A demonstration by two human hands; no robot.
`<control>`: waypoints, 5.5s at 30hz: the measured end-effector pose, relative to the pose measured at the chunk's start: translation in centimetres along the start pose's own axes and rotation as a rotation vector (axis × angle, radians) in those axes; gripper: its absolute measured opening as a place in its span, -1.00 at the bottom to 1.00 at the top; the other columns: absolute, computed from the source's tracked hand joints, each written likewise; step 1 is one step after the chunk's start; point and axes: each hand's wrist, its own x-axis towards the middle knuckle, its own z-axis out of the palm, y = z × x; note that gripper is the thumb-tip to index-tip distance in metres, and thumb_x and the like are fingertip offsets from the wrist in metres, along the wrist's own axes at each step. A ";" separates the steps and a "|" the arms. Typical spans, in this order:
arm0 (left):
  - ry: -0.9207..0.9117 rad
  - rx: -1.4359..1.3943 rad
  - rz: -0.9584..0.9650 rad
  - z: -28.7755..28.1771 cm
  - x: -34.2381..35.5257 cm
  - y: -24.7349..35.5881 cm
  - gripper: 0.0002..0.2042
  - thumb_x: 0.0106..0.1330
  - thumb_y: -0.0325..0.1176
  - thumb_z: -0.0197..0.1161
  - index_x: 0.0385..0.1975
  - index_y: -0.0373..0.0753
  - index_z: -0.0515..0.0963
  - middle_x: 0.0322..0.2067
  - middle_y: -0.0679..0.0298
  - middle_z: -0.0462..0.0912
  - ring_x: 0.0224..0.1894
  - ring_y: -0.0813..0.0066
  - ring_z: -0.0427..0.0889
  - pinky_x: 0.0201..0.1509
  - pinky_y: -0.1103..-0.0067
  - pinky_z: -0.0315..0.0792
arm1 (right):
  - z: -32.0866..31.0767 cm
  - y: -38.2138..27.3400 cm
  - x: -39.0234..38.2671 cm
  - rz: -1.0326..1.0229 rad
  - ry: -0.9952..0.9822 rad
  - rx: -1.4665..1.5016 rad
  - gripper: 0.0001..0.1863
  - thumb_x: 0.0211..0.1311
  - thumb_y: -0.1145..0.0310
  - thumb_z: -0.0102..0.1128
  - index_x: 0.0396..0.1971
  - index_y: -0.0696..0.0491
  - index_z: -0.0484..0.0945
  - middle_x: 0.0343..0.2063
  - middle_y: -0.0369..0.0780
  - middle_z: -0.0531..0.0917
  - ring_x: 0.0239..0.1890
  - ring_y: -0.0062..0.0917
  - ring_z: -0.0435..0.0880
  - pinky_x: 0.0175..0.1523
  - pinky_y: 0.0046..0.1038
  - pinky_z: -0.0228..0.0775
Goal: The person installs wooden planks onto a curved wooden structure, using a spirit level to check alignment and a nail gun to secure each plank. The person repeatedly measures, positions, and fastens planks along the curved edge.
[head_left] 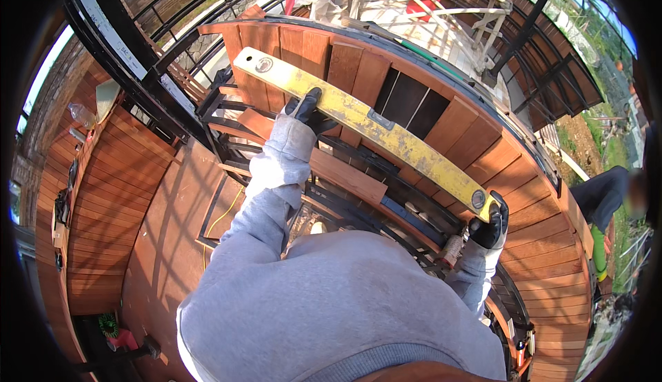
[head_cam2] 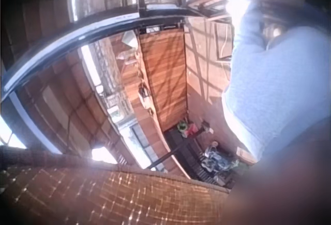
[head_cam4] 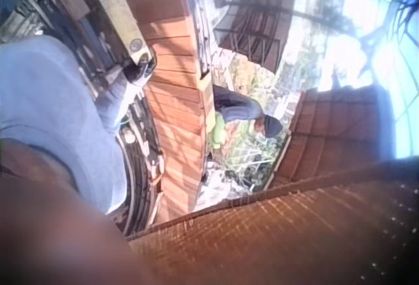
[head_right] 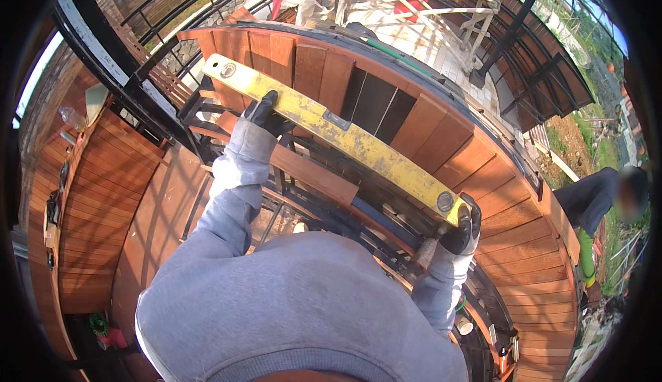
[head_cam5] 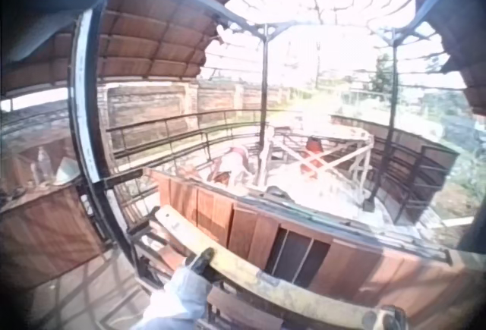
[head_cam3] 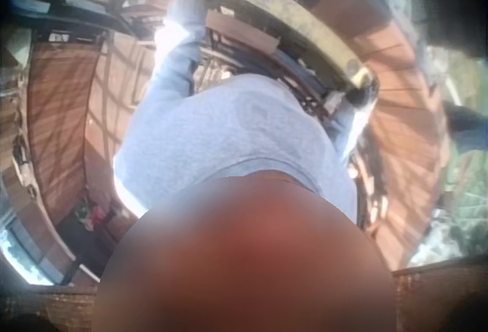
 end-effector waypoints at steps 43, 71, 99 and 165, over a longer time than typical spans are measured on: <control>-0.652 1.747 1.071 7.3 17.2 9.8 -0.40 0.07 -0.27 0.53 0.18 -0.10 0.52 0.01 0.08 0.61 0.17 0.02 0.52 0.30 0.27 0.43 | 3.4 -4.9 17.5 0.328 0.346 0.154 -0.64 0.47 0.22 0.14 0.12 0.08 0.59 -0.23 -0.23 0.68 -0.54 -0.66 0.51 -0.48 -0.60 0.34; -0.341 1.884 0.974 -7.4 5.9 20.4 -0.39 -0.14 -0.36 0.63 0.04 -0.04 0.61 -0.08 0.25 0.65 0.04 0.12 0.61 0.20 0.27 0.45 | 14.9 -10.8 13.8 0.123 -0.294 0.272 -0.42 0.31 0.30 0.32 0.25 0.25 0.44 0.15 -0.10 0.57 0.10 -0.40 0.61 0.15 -0.40 0.50; -0.188 2.131 0.409 -12.6 30.3 26.9 -0.52 0.15 -0.19 0.53 0.06 -0.17 0.62 -0.05 0.14 0.73 0.00 0.16 0.68 0.11 0.42 0.50 | 10.0 3.5 -15.4 0.624 0.079 -0.133 -0.52 0.32 0.64 0.03 0.26 0.21 0.43 0.07 -0.11 0.66 -0.05 -0.47 0.71 0.09 -0.47 0.57; -0.601 1.397 -0.037 11.3 4.1 -15.2 -0.61 0.40 -0.19 0.32 0.15 -0.22 0.55 0.01 0.13 0.73 0.04 0.13 0.67 0.14 0.45 0.50 | 4.9 2.3 -16.4 0.634 -0.296 -0.297 -0.52 0.23 0.33 0.28 0.16 0.11 0.56 -0.09 -0.05 0.74 -0.03 -0.27 0.75 0.10 -0.35 0.59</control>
